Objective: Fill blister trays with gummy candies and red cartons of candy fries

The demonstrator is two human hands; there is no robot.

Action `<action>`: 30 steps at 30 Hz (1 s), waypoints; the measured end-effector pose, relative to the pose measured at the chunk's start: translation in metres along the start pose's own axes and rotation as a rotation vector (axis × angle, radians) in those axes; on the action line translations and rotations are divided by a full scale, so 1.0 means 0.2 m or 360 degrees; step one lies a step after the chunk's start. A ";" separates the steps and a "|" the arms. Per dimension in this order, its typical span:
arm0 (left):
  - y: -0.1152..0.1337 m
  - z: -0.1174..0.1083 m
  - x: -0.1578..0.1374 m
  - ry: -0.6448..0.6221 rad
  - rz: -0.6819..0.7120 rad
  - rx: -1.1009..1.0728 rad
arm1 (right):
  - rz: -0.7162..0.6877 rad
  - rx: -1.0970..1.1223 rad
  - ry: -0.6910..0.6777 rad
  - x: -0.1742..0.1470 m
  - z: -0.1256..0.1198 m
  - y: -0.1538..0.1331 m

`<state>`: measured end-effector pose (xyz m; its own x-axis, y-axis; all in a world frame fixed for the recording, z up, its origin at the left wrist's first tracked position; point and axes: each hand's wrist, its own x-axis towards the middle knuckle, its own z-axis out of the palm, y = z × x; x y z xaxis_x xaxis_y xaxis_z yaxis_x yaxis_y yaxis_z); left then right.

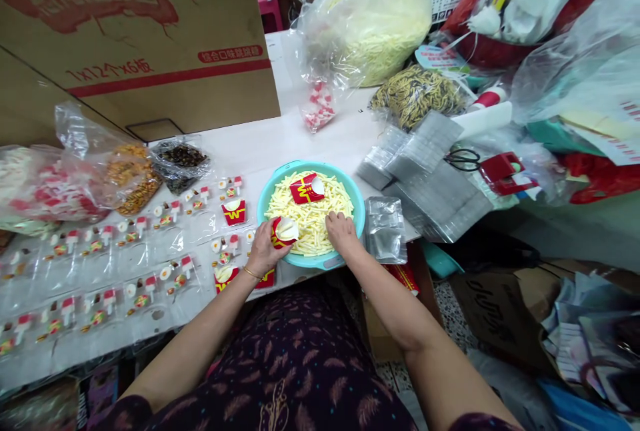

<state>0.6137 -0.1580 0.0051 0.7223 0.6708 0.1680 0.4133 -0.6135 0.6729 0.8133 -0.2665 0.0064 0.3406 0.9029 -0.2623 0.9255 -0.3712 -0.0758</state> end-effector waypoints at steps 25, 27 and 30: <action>0.02 0.01 0.01 -0.0055 -0.0039 -0.0025 | 0.0083 0.1998 -0.0246 0.05 -0.14 -0.01; 0.04 0.03 0.03 -0.0085 -0.0030 -0.0044 | 0.0020 0.2122 -0.0278 0.06 -0.18 -0.08; 0.06 0.04 0.05 -0.0107 -0.0044 -0.0063 | -0.0042 0.1959 -0.0074 0.07 -0.18 -0.18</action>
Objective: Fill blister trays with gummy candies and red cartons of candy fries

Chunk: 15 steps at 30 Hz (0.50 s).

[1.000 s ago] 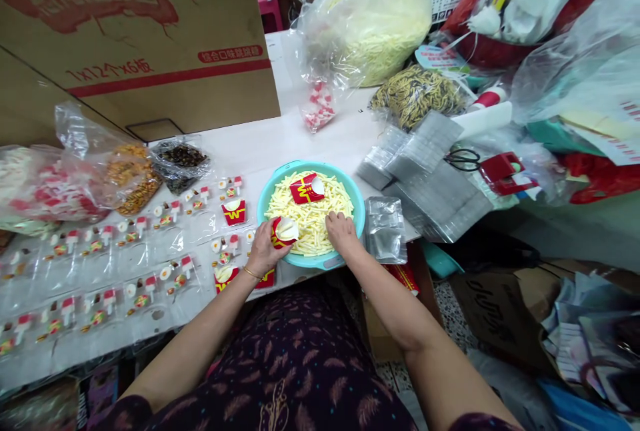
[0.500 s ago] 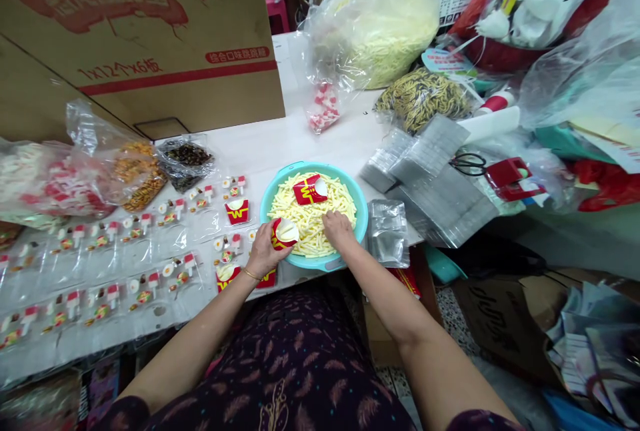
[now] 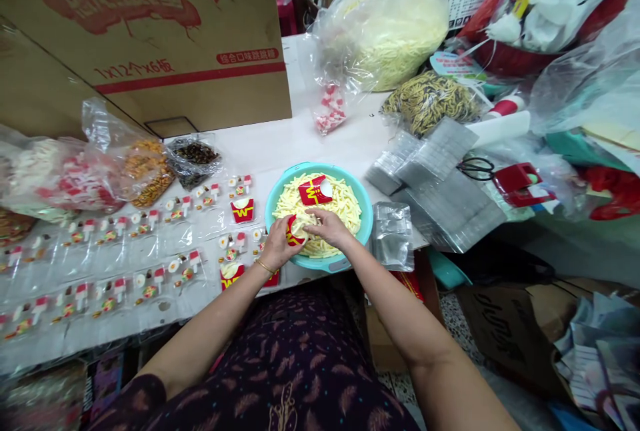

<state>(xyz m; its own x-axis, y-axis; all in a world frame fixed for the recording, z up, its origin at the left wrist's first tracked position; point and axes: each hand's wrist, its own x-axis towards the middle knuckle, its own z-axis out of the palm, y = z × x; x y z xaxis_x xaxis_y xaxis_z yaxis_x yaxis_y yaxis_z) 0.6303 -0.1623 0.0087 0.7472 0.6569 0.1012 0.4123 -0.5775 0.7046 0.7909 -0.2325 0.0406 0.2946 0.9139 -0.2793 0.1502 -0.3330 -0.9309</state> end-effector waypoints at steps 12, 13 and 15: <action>0.03 0.03 0.00 0.0119 -0.0124 -0.0027 | -0.0290 -0.0806 -0.0307 0.01 0.07 -0.09; 0.02 0.03 0.01 0.0114 -0.0133 -0.0040 | -0.0334 -0.0843 -0.0256 0.00 0.06 -0.10; 0.01 0.03 0.01 0.0110 -0.0149 -0.0071 | -0.0433 -0.1001 -0.0099 -0.03 0.07 -0.12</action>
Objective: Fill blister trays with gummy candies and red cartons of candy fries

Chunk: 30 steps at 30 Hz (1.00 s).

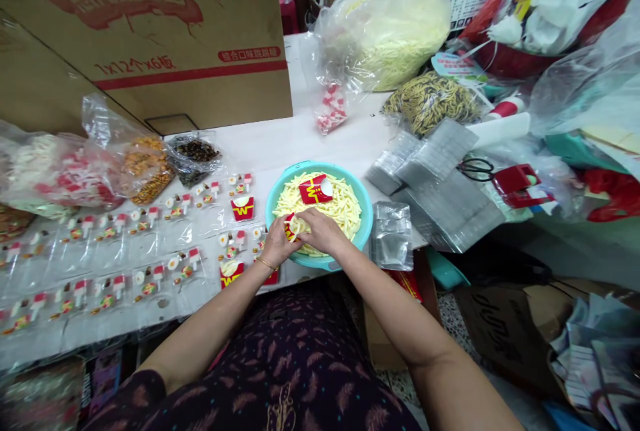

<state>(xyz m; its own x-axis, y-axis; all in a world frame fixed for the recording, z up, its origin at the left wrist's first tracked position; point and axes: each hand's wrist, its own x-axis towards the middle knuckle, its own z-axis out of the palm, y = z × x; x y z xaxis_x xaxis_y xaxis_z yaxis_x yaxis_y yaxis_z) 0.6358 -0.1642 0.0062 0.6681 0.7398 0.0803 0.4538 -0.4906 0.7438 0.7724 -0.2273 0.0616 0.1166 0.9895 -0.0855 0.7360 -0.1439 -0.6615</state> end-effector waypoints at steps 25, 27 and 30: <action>0.07 0.03 0.01 0.0078 -0.0031 -0.0087 | -0.0054 0.0231 0.0005 0.01 0.09 0.03; 0.06 0.01 0.01 0.0004 -0.0096 -0.0249 | -0.0114 0.0318 -0.0111 0.01 0.08 0.05; 0.05 -0.02 0.02 -0.0247 -0.0365 -0.0783 | -0.0061 0.0385 -0.0173 0.02 0.06 0.08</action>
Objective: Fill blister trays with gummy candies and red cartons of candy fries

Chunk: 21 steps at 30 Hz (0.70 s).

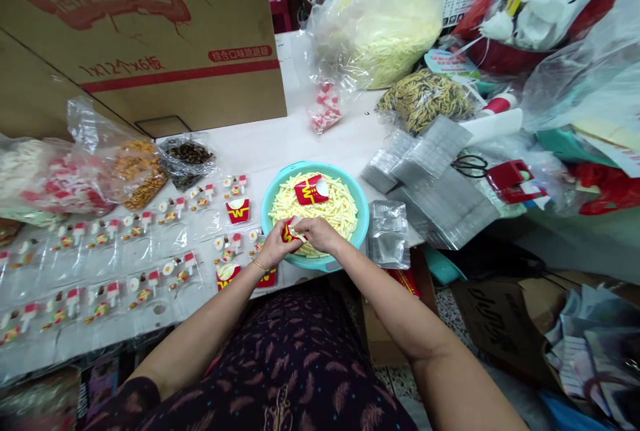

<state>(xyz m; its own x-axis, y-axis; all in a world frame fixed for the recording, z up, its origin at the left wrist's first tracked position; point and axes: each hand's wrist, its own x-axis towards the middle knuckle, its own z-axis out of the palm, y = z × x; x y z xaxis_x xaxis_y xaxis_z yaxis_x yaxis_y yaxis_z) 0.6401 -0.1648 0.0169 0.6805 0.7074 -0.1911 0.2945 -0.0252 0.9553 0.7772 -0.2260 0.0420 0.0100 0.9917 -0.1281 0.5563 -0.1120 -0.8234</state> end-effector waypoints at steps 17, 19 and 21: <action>-0.05 0.04 0.02 0.0186 -0.0470 -0.0935 | 0.0127 -0.0179 0.0526 -0.11 -0.08 0.02; -0.04 0.05 0.00 0.0215 -0.0440 -0.0904 | 0.0069 -0.0265 0.0441 -0.08 -0.03 0.00; -0.04 0.04 -0.03 0.0318 -0.0447 -0.0858 | -0.0017 -0.0352 0.0286 -0.07 0.00 -0.03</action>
<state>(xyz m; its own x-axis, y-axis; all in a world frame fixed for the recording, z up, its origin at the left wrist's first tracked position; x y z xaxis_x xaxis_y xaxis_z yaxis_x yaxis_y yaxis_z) 0.6388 -0.1751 0.0087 0.4731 0.7546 -0.4547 0.0290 0.5025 0.8641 0.7736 -0.2386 0.0476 0.1397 0.9902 -0.0037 0.7248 -0.1048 -0.6809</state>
